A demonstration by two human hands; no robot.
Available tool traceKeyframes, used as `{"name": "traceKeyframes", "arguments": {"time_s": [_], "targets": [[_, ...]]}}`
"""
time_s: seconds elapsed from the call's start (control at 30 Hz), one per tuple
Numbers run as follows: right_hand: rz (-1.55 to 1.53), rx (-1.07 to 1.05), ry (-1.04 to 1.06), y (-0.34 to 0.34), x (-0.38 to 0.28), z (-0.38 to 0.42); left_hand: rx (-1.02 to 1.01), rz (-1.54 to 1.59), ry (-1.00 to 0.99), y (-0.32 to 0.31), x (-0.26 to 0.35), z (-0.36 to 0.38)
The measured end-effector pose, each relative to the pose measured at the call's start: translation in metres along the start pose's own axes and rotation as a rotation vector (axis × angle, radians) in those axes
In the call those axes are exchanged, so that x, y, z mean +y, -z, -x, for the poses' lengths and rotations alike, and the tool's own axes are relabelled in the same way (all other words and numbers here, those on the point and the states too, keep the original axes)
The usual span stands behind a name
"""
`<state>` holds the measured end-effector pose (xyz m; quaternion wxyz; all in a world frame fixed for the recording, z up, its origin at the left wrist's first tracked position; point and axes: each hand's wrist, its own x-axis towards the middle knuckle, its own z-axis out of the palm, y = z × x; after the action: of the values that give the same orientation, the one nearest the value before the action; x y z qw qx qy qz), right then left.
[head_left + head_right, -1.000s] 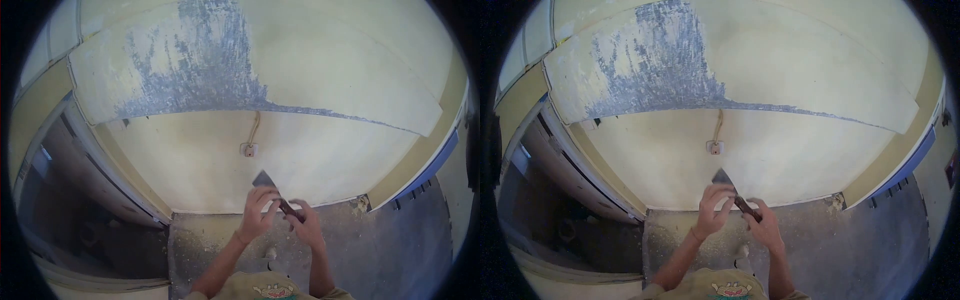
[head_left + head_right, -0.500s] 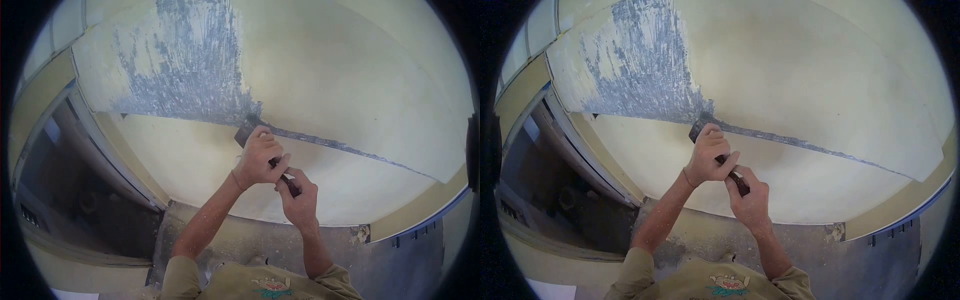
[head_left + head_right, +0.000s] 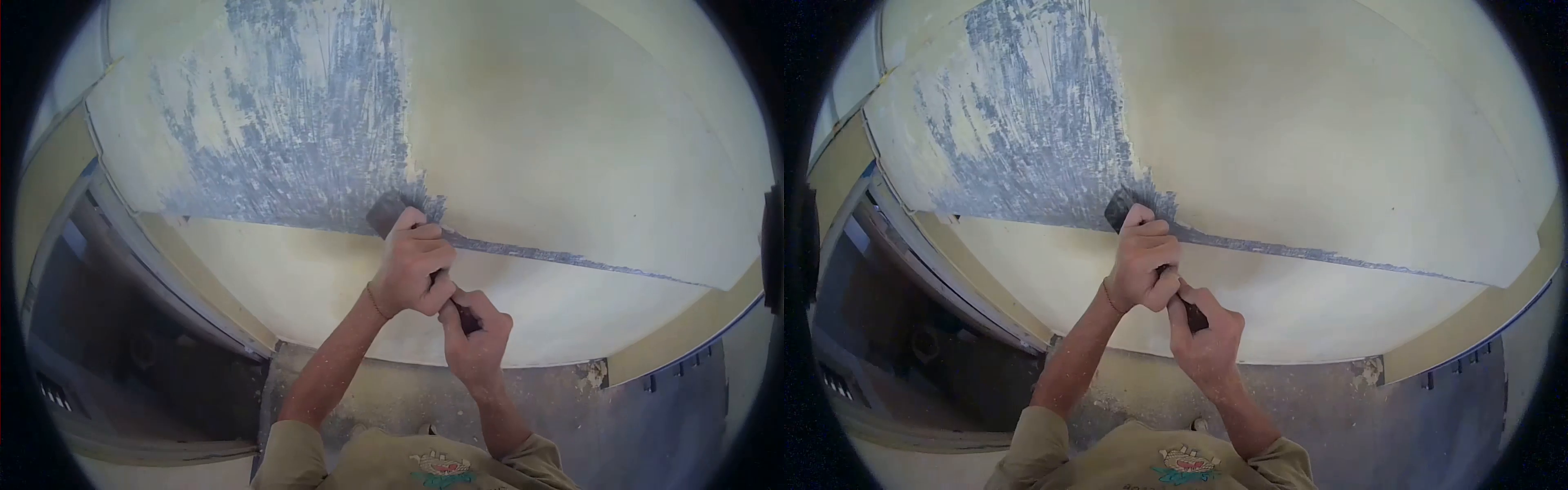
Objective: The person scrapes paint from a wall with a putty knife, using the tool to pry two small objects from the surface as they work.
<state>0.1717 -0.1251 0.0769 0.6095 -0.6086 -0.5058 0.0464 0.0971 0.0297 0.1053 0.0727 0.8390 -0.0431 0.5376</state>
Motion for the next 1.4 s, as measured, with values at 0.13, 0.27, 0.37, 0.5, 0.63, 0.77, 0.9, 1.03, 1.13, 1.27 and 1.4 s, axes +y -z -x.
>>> {"name": "traceKeyframes", "arguments": {"time_s": [0.13, 0.27, 0.37, 0.5, 0.63, 0.77, 0.9, 1.03, 1.13, 1.27, 1.4], "targets": [[-0.051, 0.066, -0.042, -0.017, 0.001, 0.020, -0.037, 0.119, -0.013, -0.012, 0.010, 0.008], [-0.117, 0.038, -0.143, -0.019, -0.007, 0.021, -0.140, 0.109, 0.043, 0.003, 0.006, 0.009], [-0.059, 0.043, -0.125, -0.023, 0.006, 0.031, -0.146, 0.130, 0.008, -0.005, 0.002, 0.019], [-0.092, 0.086, -0.147, -0.029, 0.002, 0.031, -0.143, 0.112, 0.015, 0.002, 0.003, 0.015], [-0.124, 0.117, -0.156, -0.042, 0.009, 0.035, -0.216, 0.101, -0.027, 0.006, -0.003, 0.016], [-0.341, 0.179, -0.180, -0.063, 0.001, 0.033, -0.288, 0.071, -0.069, 0.022, -0.010, 0.010], [-0.402, 0.189, -0.257, -0.075, 0.004, 0.046, -0.430, 0.103, -0.031, 0.027, -0.009, 0.017], [-0.549, 0.200, -0.374, -0.079, -0.011, 0.048, -0.525, 0.054, -0.034, 0.032, -0.010, 0.017], [-0.576, 0.213, -0.377, -0.086, -0.012, 0.046, -0.555, 0.076, -0.066, 0.037, -0.013, 0.011], [-0.640, 0.223, -0.325, -0.092, -0.015, 0.037, -0.646, -0.019, -0.055, 0.047, -0.012, -0.005], [-0.614, 0.224, -0.397, -0.096, -0.011, 0.047, -0.700, 0.058, -0.051, 0.041, -0.017, 0.011]]}}
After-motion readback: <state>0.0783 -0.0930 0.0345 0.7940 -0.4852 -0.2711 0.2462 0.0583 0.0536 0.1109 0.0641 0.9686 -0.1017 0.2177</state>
